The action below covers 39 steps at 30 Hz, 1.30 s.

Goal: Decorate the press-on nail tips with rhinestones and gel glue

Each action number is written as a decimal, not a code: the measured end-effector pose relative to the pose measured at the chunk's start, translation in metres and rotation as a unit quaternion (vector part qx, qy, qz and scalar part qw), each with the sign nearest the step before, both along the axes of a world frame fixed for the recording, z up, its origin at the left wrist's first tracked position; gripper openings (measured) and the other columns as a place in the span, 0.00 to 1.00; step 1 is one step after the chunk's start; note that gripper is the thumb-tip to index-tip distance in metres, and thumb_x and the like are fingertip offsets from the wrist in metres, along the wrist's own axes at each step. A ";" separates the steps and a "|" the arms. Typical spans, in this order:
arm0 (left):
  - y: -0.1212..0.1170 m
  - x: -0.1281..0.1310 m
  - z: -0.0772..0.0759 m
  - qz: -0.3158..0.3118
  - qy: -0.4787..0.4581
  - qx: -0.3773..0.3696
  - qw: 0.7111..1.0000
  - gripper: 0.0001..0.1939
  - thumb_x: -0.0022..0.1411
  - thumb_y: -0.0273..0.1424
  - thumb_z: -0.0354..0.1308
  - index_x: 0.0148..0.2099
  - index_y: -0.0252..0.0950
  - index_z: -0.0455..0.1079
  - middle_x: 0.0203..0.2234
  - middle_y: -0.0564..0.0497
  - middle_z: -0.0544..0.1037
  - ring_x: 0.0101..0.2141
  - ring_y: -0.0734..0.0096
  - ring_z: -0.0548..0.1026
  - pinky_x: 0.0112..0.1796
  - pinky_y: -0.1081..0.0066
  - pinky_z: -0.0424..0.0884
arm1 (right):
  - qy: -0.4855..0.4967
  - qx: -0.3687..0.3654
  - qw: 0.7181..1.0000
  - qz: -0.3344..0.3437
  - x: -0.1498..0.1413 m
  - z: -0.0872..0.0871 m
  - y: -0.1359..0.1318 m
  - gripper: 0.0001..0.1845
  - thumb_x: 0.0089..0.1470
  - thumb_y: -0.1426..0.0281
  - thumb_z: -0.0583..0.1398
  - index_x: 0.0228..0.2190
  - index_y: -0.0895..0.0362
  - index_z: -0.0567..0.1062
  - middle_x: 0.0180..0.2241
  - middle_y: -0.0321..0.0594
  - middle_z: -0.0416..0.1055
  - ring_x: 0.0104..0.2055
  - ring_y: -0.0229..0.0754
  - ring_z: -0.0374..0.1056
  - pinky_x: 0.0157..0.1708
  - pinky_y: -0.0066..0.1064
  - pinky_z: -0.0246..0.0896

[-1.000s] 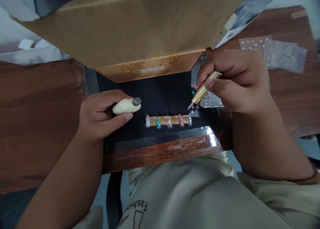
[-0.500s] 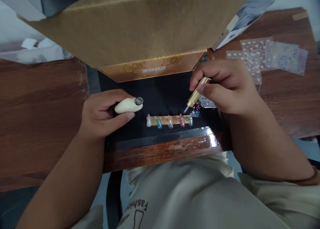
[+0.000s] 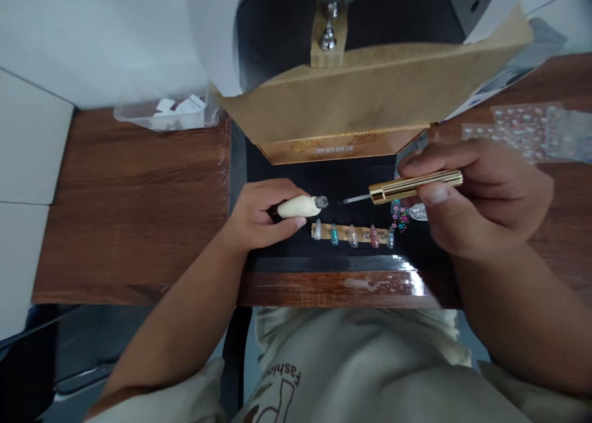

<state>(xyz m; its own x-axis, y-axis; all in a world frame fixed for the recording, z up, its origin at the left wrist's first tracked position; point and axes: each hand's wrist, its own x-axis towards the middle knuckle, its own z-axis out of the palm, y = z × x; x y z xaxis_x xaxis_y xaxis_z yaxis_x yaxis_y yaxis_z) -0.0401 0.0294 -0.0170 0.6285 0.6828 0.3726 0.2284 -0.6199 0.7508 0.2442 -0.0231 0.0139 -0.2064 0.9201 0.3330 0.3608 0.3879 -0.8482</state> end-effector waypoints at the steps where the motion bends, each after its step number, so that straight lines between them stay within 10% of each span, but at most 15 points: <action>1: 0.000 0.000 0.001 -0.003 0.001 -0.002 1.000 0.08 0.59 0.33 0.65 0.40 0.35 0.76 0.27 0.51 0.79 0.26 0.76 0.75 0.28 0.77 0.69 | -0.002 0.030 0.999 -0.021 -0.002 0.001 0.000 0.11 0.60 0.65 0.60 0.44 0.41 0.76 0.40 0.35 0.78 0.38 0.46 0.73 0.38 0.41 0.66; 17: -0.005 0.007 0.005 -0.016 0.036 0.054 0.998 0.07 0.61 0.31 0.62 0.43 0.37 0.74 0.28 0.53 0.79 0.28 0.76 0.75 0.30 0.76 0.70 | -0.078 0.075 0.988 0.113 -0.030 0.004 0.017 0.05 0.62 0.69 0.59 0.38 0.56 0.74 0.33 0.37 0.78 0.35 0.34 0.75 0.35 0.26 0.68; 28: 0.002 -0.002 0.002 0.007 0.023 0.020 1.000 0.08 0.59 0.33 0.64 0.41 0.38 0.76 0.28 0.52 0.80 0.25 0.76 0.75 0.26 0.77 0.68 | 0.121 -0.042 0.991 -0.025 0.028 0.003 0.011 0.06 0.58 0.64 0.63 0.35 0.52 0.79 0.22 0.34 0.70 0.22 0.34 0.64 0.20 0.28 0.54; 39: 0.012 -0.004 -0.005 -0.013 0.012 0.041 0.999 0.10 0.56 0.29 0.67 0.42 0.36 0.76 0.28 0.52 0.80 0.24 0.78 0.74 0.23 0.78 0.67 | -0.084 -0.132 0.982 0.110 0.049 0.017 0.018 0.06 0.56 0.70 0.59 0.29 0.56 0.75 0.24 0.34 0.74 0.25 0.34 0.67 0.26 0.27 0.61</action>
